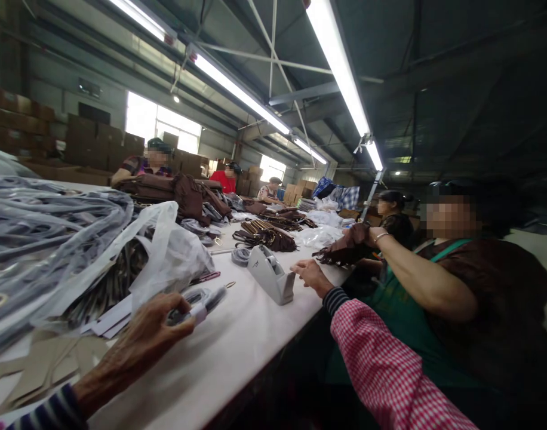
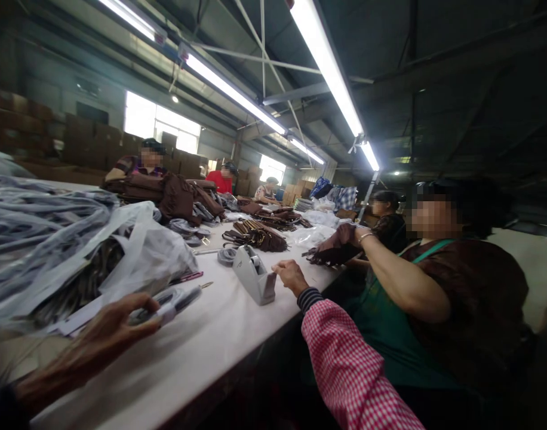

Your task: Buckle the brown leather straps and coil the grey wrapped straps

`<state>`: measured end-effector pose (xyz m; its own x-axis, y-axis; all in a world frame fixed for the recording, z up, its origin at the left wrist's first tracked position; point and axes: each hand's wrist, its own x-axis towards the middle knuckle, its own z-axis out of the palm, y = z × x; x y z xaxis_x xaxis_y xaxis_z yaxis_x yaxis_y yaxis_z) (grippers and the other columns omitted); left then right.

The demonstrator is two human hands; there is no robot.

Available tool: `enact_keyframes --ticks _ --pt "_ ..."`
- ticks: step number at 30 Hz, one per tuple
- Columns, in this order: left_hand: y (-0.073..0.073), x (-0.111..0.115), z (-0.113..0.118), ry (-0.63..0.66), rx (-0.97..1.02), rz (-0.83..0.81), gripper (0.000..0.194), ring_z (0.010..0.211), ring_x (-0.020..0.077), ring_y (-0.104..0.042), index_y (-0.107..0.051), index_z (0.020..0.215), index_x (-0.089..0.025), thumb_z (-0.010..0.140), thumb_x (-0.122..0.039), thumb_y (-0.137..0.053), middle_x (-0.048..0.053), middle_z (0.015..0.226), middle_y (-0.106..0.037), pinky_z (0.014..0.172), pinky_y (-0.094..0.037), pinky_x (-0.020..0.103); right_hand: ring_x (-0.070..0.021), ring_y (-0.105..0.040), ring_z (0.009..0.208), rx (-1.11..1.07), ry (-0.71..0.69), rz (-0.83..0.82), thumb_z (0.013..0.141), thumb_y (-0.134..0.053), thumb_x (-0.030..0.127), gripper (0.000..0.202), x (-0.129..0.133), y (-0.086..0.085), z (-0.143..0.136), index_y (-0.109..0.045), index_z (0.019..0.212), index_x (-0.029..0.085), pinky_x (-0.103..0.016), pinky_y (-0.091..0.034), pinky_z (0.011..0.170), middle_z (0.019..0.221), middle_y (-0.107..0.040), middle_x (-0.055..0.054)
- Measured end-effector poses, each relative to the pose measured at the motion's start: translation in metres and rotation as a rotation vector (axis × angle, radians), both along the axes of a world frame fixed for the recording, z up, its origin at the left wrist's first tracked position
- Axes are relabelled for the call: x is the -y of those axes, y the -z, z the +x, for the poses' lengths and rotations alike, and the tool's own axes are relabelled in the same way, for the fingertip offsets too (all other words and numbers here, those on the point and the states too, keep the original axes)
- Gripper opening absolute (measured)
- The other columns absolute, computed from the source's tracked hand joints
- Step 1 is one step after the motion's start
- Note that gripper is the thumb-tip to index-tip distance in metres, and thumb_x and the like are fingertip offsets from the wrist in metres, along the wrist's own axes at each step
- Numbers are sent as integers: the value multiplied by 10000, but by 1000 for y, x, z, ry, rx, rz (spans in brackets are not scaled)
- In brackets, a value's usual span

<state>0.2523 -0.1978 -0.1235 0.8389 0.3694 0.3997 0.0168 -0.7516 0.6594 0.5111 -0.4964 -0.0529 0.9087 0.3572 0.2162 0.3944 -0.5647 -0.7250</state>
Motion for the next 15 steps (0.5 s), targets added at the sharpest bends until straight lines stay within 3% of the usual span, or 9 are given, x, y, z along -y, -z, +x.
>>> enact_keyframes --ticks 5,15 --pt "-4 3 -2 5 -26 -12 303 832 317 -644 -699 791 -240 791 -531 -613 86 893 -717 724 -419 356 -104 -556 609 -203 8 -24 972 -681 299 218 -10 1 12 -650 831 136 -222 -463 547 769 -630 15" --pt "-9 0 -4 -35 -33 -71 317 828 325 -642 -687 780 -241 799 -542 -587 62 830 -710 721 -400 348 -112 -585 662 -282 59 9 967 -699 281 185 -12 -2 10 -646 872 132 -236 -508 591 816 -628 11"
